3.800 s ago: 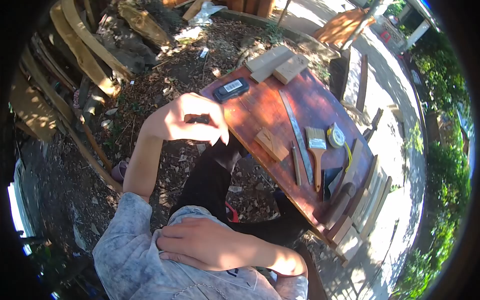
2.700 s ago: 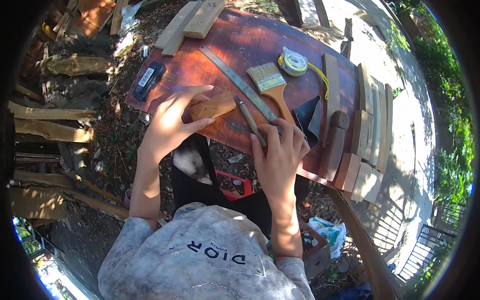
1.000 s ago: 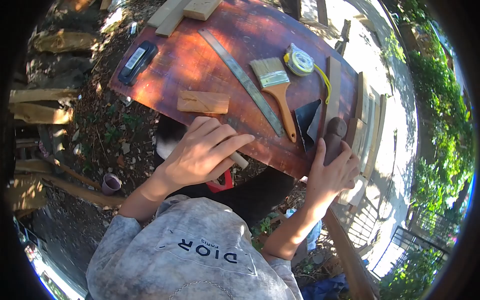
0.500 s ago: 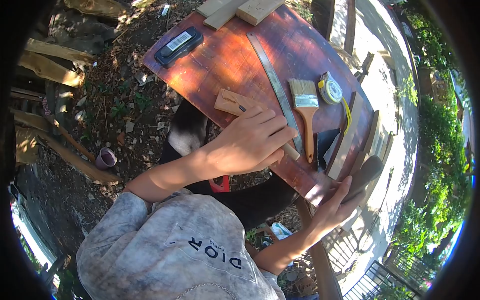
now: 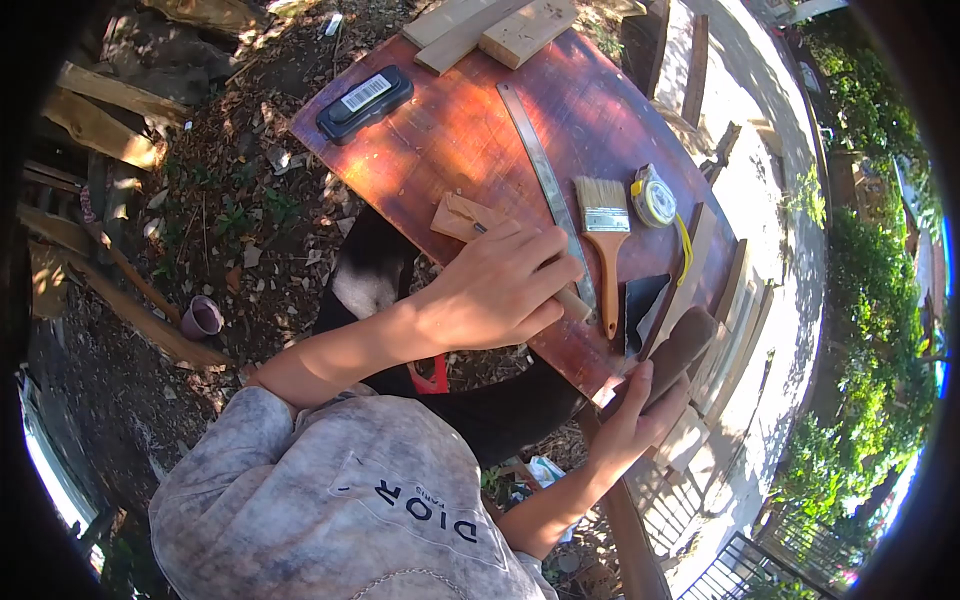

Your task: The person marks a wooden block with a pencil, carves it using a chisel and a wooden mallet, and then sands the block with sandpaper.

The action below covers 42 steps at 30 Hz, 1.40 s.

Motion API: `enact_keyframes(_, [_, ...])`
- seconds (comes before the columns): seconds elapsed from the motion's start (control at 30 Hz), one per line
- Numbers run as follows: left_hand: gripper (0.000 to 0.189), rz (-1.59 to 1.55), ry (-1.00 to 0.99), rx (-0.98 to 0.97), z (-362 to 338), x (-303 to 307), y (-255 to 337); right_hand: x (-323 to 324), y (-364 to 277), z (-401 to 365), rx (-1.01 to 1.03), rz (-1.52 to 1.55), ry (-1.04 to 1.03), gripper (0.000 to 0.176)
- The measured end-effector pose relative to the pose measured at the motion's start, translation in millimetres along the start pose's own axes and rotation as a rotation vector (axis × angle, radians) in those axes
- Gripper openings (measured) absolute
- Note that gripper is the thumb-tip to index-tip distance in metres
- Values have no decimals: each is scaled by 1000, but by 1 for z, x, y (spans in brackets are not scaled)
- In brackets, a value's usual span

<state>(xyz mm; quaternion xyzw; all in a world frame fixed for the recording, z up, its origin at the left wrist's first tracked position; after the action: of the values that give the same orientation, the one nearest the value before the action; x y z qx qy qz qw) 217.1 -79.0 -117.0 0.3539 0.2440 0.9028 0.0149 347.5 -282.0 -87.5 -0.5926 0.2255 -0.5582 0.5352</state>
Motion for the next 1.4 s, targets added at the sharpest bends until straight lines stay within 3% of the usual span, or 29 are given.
enact_keyframes(0.1, [29,-2,-12,0,2,3,-1,-13,-16,-13,-96,197,-86,27])
enact_keyframes(0.17, [29,-6,-43,2,5,6,-1,-9,8,-11,-35,205,-145,29])
enact_keyframes(0.33, [25,34,-14,-14,14,5,7,-26,-10,-21,47,213,-305,41])
enact_keyframes(0.57, [27,44,-114,42,16,6,8,-34,2,-37,-45,514,-396,45])
enact_keyframes(0.8, [39,76,-203,89,27,4,11,-30,2,-28,-179,540,-525,45])
enact_keyframes(1.27, [37,93,-282,80,29,-3,4,-26,10,-23,-220,650,-584,40])
enact_keyframes(1.4, [31,88,-243,-27,27,0,0,-30,9,-27,-199,599,-544,38])
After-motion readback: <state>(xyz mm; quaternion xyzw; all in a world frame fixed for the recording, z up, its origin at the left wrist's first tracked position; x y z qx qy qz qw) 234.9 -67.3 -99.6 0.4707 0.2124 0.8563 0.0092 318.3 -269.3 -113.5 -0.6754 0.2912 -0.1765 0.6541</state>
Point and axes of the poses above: each hand's wrist, its own z-axis towards the middle knuckle, its own x-axis out of the back of the hand, y = z × x, the point moved 2 cm from there along z, towards the middle knuckle, and after that the axes turned 12 degrees about z, right-handed, at the moved point
